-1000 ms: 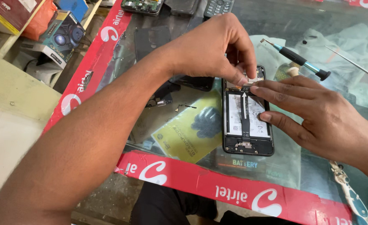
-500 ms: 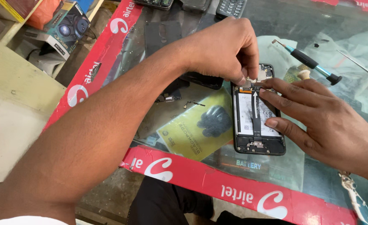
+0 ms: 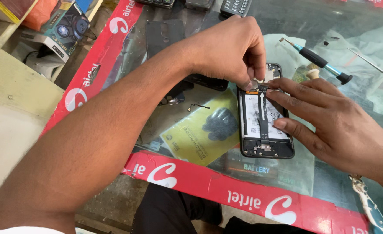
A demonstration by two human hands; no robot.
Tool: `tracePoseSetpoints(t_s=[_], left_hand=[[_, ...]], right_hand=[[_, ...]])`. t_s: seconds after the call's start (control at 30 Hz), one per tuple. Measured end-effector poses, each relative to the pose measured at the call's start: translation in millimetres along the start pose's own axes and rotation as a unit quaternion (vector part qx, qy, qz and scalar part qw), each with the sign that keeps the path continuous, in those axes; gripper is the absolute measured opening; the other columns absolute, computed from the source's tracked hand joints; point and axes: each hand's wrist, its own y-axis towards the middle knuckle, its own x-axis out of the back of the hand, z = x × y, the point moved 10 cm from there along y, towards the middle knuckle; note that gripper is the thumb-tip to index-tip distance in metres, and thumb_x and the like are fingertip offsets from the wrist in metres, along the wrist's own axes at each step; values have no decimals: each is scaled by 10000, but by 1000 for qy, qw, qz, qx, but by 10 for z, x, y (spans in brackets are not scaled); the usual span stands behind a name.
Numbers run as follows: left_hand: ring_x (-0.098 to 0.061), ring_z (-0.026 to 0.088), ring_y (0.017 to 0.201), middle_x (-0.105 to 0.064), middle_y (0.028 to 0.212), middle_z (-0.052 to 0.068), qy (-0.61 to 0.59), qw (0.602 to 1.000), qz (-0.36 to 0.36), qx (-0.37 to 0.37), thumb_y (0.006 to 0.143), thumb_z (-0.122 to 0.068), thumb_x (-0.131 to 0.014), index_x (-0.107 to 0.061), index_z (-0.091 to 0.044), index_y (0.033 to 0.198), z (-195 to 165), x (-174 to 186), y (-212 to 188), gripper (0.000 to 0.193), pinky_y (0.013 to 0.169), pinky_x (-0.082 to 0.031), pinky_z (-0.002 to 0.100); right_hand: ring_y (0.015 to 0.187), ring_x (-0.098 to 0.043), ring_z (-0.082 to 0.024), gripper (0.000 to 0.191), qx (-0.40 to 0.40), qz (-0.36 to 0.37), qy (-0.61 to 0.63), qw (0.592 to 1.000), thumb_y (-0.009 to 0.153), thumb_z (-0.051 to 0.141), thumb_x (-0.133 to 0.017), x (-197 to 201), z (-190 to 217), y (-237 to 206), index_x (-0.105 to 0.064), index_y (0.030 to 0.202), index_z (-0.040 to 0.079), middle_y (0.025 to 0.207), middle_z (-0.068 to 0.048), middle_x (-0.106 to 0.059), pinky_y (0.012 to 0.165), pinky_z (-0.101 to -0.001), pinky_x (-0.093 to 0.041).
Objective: The person removes a battery from a disassembled smartphone, then installs a new battery and reconnects the internal ribbon cable. They use a yellow-handled screwdriver to adjust components and secure the battery connector inside the phone chassis.
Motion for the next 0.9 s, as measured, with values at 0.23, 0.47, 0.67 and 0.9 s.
tracePoseSetpoints(t_s=[0.23, 0.47, 0.67, 0.9], left_hand=[[-743, 88, 660, -774, 734, 47, -2, 1000, -1, -2, 620, -13, -838, -812, -46, 837, 10, -7, -1, 221, 609, -583, 250], [-727, 96, 667, -764, 736, 42, 12, 1000, 7, 6, 607, -57, -906, -810, -51, 856, 50, -25, 11, 267, 617, -573, 260], [-738, 94, 682, -774, 754, 40, 0, 1000, 13, 7, 605, -50, -904, -813, -53, 863, 80, -31, 19, 274, 628, -583, 255], [-744, 87, 694, -776, 761, 39, -4, 1000, 5, 3, 611, -28, -883, -810, -48, 851, 85, -34, 7, 253, 634, -590, 253]], right_hand=[[1281, -476, -411, 703, 21, -49, 4, 999, 970, 364, -599, 136, 211, 3, -462, 1552, -6, 1367, -221, -579, 1090, -561, -348], [1231, -588, -326, 742, 14, -75, 70, 995, 785, 257, -812, 185, 246, -24, -538, 1452, 87, 1315, -167, -633, 627, -301, -537], [1037, -691, -272, 349, 75, -151, 80, 982, 810, 157, -853, 349, 311, -68, -707, 1116, 72, 1047, -84, -718, 868, -384, -577], [919, -750, -206, 187, -52, -76, 107, 990, 786, 112, -840, 146, -5, -43, -759, 951, 79, 1018, -49, -765, 740, -322, -580]])
